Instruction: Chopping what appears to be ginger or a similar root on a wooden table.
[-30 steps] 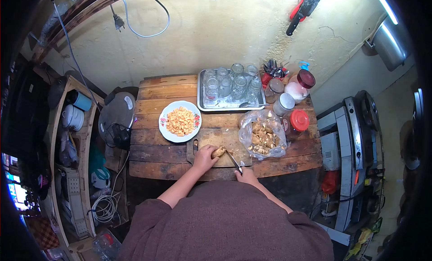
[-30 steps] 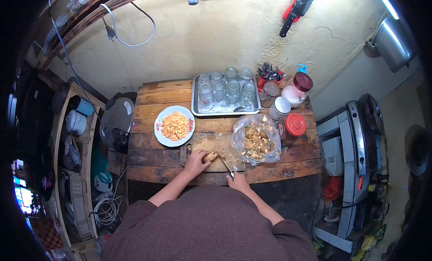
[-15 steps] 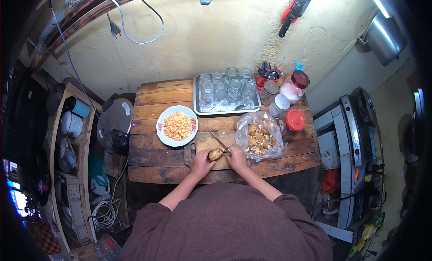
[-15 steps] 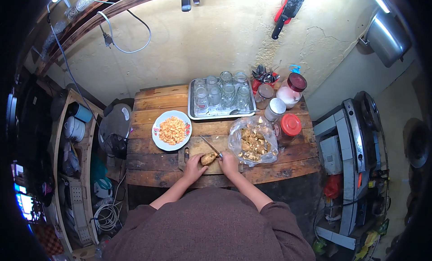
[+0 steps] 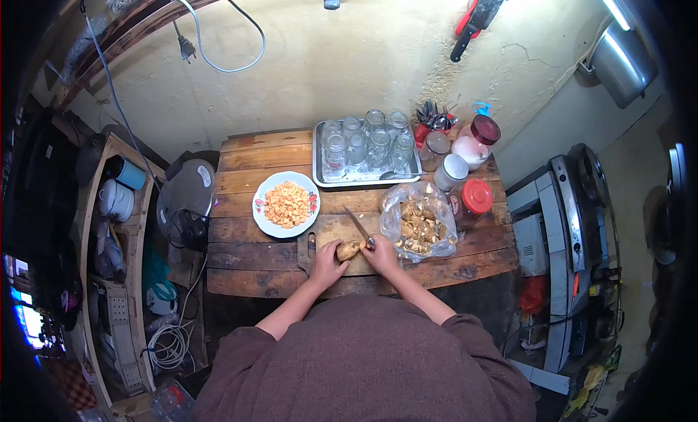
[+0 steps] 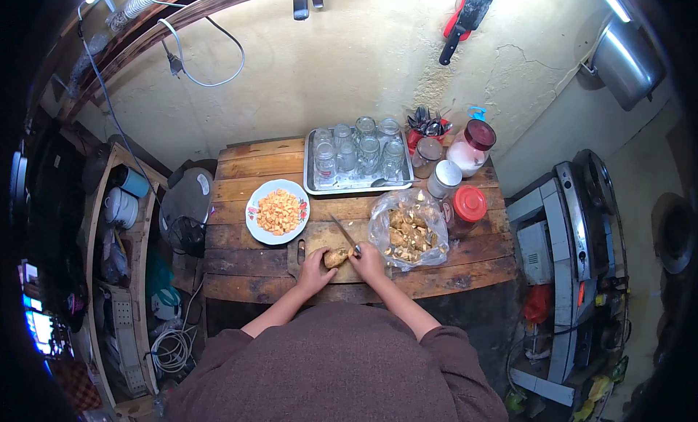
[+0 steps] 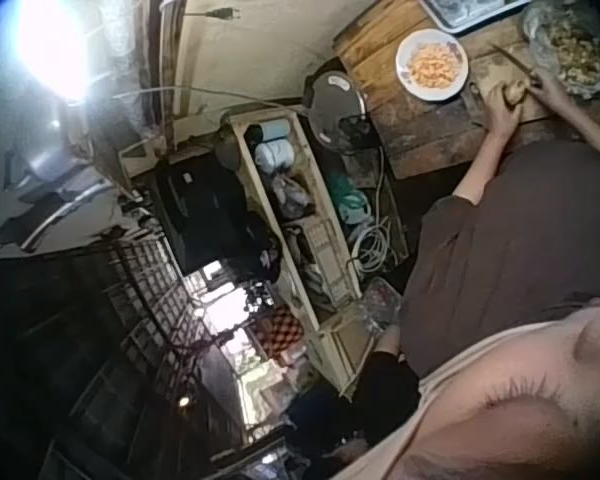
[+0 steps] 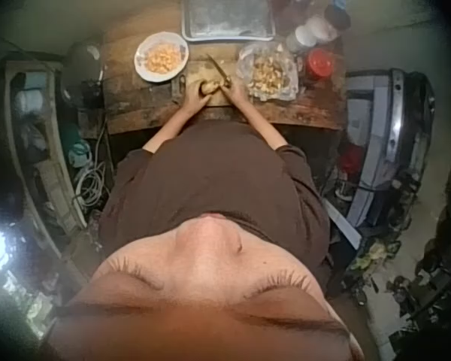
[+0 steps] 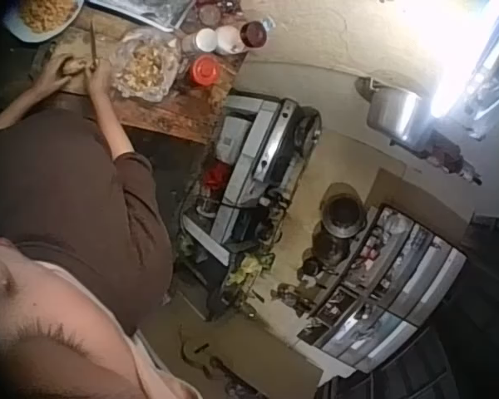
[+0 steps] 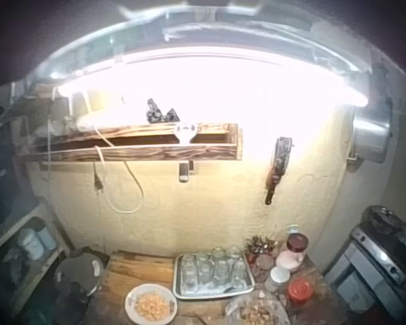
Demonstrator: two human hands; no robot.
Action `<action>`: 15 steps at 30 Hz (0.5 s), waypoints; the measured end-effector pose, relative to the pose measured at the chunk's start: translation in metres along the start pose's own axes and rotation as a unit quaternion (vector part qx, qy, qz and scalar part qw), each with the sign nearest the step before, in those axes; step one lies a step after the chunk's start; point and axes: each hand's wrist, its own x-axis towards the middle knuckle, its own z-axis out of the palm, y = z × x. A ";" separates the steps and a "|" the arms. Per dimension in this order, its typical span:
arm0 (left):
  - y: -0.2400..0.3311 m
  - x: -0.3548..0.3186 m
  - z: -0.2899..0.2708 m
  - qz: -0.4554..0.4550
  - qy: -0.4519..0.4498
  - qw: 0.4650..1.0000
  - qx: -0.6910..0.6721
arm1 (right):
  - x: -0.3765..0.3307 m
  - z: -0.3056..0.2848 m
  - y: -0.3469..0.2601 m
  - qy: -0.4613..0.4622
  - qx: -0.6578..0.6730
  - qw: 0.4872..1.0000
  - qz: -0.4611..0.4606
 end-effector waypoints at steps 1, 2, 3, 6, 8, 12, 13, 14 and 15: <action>0.000 0.000 -0.002 -0.001 0.002 1.000 0.001 | 0.002 -0.003 0.001 0.015 0.015 1.000 0.005; -0.001 0.000 -0.003 0.006 0.008 1.000 -0.006 | 0.002 -0.009 0.005 0.015 0.016 1.000 0.003; -0.001 -0.001 -0.004 0.013 0.014 1.000 -0.014 | 0.002 -0.019 0.011 0.052 0.054 0.997 0.036; -0.003 -0.002 -0.010 0.031 0.038 0.998 -0.027 | 0.003 -0.064 0.020 0.143 0.098 0.981 0.088; -0.002 -0.002 -0.013 0.026 0.039 0.998 -0.030 | 0.005 -0.097 0.023 0.190 0.059 0.974 0.112; 0.010 0.004 -0.016 0.014 0.018 0.999 -0.031 | 0.012 -0.122 0.060 0.208 -0.024 0.969 0.133; 0.010 0.004 -0.016 0.014 0.017 0.999 -0.031 | 0.013 -0.124 0.064 0.219 -0.025 0.966 0.132; 0.010 0.004 -0.015 0.013 0.020 0.999 -0.031 | 0.014 -0.125 0.068 0.231 -0.025 0.964 0.130; 0.011 0.005 -0.014 0.012 0.022 0.999 -0.031 | 0.015 -0.126 0.072 0.232 -0.068 0.965 0.102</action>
